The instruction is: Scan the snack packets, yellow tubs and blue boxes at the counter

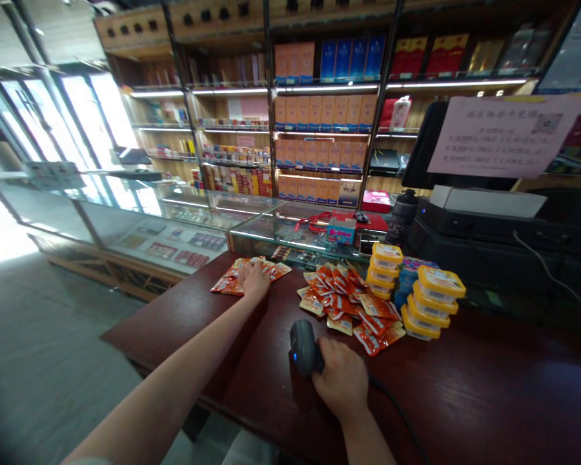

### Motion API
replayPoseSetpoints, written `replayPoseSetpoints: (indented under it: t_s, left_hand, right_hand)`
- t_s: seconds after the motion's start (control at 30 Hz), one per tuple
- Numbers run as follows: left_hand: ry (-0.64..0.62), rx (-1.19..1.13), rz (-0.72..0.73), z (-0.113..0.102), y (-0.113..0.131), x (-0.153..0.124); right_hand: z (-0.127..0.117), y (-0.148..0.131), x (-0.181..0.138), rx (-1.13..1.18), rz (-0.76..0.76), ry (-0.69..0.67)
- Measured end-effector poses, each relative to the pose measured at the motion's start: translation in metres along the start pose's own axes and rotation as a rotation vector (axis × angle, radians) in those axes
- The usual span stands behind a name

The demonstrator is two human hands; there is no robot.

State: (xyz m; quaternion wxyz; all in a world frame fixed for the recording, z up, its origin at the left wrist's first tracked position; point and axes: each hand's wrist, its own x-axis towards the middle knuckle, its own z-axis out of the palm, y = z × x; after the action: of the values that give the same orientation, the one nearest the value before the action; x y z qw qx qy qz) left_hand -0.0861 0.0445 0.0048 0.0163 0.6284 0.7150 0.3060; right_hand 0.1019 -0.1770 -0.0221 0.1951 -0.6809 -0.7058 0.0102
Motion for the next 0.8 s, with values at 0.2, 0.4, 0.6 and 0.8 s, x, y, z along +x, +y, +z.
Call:
replayPoseSetpoints:
  t_s: [0.2,0.4,0.6,0.8]
  left_hand:
    - [-0.033,0.157,-0.230,-0.013,-0.046,0.036]
    - [-0.008,0.039,-0.213,-0.011,-0.056,0.042]
    - [0.073,-0.342,-0.133,-0.019,-0.052,0.037]
    - [0.054,-0.878,-0.011,-0.009,-0.047,-0.003]
  right_hand:
    - [-0.002,-0.001,0.000,-0.009,-0.002,-0.011]
    - [-0.002,-0.002,0.001,-0.019,-0.007,0.006]
    - [-0.002,-0.002,0.002,-0.019,0.020,-0.032]
    - [-0.006,-0.006,0.000,-0.021,0.022,-0.010]
